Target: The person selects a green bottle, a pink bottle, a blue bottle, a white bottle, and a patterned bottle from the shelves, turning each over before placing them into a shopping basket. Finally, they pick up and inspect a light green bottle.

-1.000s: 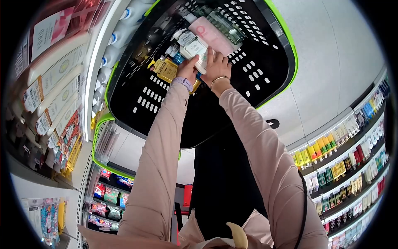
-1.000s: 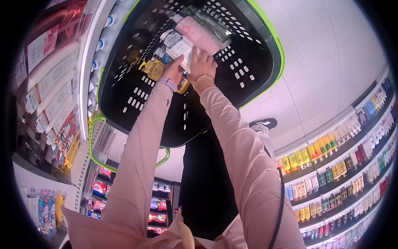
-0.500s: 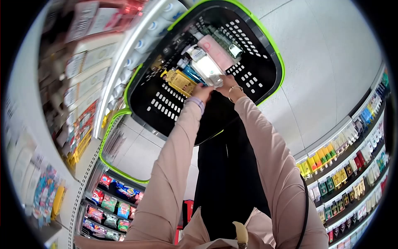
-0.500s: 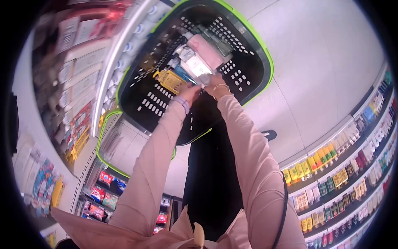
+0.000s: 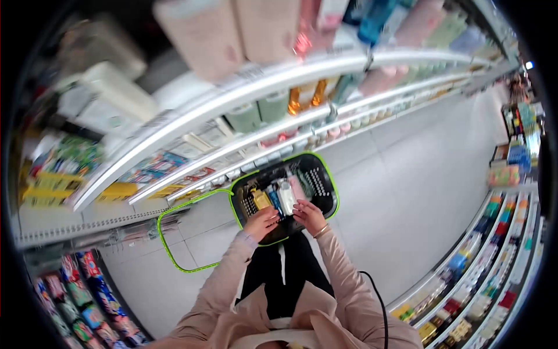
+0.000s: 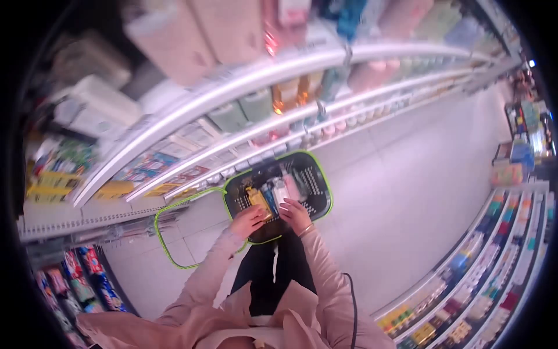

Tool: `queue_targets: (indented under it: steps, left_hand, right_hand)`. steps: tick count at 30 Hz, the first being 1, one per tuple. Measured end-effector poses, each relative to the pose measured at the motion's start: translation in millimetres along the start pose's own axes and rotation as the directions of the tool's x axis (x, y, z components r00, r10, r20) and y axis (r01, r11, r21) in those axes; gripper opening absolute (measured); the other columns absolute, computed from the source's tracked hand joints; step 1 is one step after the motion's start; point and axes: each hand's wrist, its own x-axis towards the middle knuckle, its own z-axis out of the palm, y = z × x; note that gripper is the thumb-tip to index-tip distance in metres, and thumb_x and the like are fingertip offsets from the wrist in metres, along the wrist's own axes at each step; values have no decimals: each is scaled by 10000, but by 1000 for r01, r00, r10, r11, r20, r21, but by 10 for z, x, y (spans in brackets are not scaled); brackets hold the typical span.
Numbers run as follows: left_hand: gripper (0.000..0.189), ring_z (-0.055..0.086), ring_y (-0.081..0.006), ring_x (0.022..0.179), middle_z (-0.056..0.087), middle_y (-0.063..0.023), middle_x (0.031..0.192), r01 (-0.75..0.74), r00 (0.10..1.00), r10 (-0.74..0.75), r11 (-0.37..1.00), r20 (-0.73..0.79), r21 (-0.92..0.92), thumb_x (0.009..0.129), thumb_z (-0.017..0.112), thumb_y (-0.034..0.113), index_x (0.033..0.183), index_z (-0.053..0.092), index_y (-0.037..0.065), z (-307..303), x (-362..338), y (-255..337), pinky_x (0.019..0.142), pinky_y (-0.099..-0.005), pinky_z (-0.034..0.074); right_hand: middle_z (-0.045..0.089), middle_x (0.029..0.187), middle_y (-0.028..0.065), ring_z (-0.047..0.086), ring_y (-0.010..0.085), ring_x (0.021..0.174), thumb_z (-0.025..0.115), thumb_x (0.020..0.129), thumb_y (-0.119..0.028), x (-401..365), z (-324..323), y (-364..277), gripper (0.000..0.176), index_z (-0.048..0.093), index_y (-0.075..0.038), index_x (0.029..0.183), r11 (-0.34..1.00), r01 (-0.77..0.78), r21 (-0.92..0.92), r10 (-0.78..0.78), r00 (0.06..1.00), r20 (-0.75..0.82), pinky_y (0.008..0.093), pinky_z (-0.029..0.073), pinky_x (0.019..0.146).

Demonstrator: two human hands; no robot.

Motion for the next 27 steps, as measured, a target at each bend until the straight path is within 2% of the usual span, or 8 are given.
queue_targets:
  steps: [3,5,8,10,12,18,23,27]
  left_hand:
    - [331,521,-180,1023,548,-42,1114,-239,968,236,971,86,25,870,516,207,1184,464,116,73,-925,437,849,-333,413]
    - [348,513,-187,1032,537,-48,1131,-316,944,317,948,87,-19,869,516,208,1197,455,110,34,-1448,556,858,-346,410]
    - [383,496,-202,1043,511,-58,1165,-413,907,417,908,61,-67,874,505,227,1229,427,107,-172,-1974,465,878,-366,399]
    - [392,499,-182,1046,514,-54,1165,-449,889,457,885,42,-128,888,486,246,1247,414,106,-244,-2204,363,875,-337,398]
    - [406,496,-192,1049,500,-60,1185,-487,868,496,856,12,-175,893,475,256,1263,397,107,-280,-2355,258,880,-337,395]
    - [414,480,-178,1060,484,-48,1204,-576,802,597,757,-33,-309,898,465,260,1274,386,107,-260,-2426,126,886,-331,393]
    - [405,474,-170,1068,472,-42,1212,-586,779,625,753,48,-299,897,461,253,1271,391,113,-182,-2334,379,902,-326,387]
    - [384,488,-168,1052,488,-37,1195,-620,748,658,739,87,-262,896,463,237,1257,406,119,-69,-2429,535,891,-310,394]
  right_hand:
    - [580,1025,68,573,176,909,476,877,-128,-641,615,-369,288,470,-52,1154,996,84,-42,-77,986,151,326,468,792]
    - [571,1046,83,566,184,937,455,889,-126,-911,941,-501,281,466,-38,1155,989,137,-60,-116,956,268,316,465,803]
    - [563,1061,96,559,195,960,440,896,-127,-1241,1289,-545,280,462,-36,1160,974,97,-206,-19,936,352,313,458,819]
    - [559,1077,101,560,202,961,443,892,-121,-1347,1443,-538,275,481,-32,1149,953,83,-290,47,908,417,310,453,828]
    - [568,1044,90,563,172,931,455,891,-147,-1400,1604,-533,279,492,-35,1144,930,110,-350,68,886,458,282,457,795]
    - [568,1043,93,559,173,927,453,894,-149,-1373,2164,-644,269,506,-31,1129,887,174,-428,108,823,558,281,452,804]
    - [576,1045,89,560,173,934,457,893,-149,-1395,2499,-707,258,509,-38,1120,876,231,-424,91,783,615,280,448,798]
    - [573,1053,93,560,172,936,452,895,-149,-1426,2488,-614,260,507,-36,1122,872,235,-429,99,774,626,279,447,797]
